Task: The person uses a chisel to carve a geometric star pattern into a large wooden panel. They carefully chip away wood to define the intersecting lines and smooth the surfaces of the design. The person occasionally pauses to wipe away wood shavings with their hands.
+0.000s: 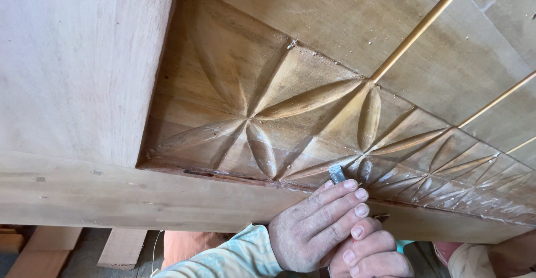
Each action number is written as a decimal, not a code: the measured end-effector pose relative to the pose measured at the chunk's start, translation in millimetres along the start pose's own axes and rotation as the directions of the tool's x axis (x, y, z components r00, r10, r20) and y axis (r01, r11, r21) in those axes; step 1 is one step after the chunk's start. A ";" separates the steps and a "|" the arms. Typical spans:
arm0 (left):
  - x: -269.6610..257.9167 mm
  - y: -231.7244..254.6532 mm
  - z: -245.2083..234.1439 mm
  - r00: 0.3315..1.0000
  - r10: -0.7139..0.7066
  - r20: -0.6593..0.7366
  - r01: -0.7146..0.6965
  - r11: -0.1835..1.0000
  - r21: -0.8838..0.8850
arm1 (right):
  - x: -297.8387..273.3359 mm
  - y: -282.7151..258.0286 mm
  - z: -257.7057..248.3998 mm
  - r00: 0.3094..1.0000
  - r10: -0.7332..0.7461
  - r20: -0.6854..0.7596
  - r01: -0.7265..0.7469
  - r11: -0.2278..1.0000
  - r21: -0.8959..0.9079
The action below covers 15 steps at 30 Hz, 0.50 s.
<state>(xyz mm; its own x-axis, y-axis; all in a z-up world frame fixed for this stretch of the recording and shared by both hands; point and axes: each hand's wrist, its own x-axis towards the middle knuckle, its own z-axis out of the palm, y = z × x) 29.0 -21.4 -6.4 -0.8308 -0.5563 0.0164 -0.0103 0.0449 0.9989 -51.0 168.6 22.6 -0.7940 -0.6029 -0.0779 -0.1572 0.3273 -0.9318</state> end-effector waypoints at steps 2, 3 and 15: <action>0.1 0.0 -0.6 1.000 0.001 0.008 -0.001 1.000 0.006 | 1.9 0.1 2.9 1.000 -0.012 -0.003 0.012 1.000 0.021; 0.3 0.3 -0.8 1.000 0.002 0.013 -0.002 1.000 0.007 | 2.3 -0.4 4.0 1.000 -0.010 -0.005 0.011 1.000 0.029; 5.1 3.1 -4.5 0.999 -0.005 0.032 0.004 0.999 0.044 | 5.2 5.7 28.6 0.984 -0.074 -0.164 0.124 0.939 0.320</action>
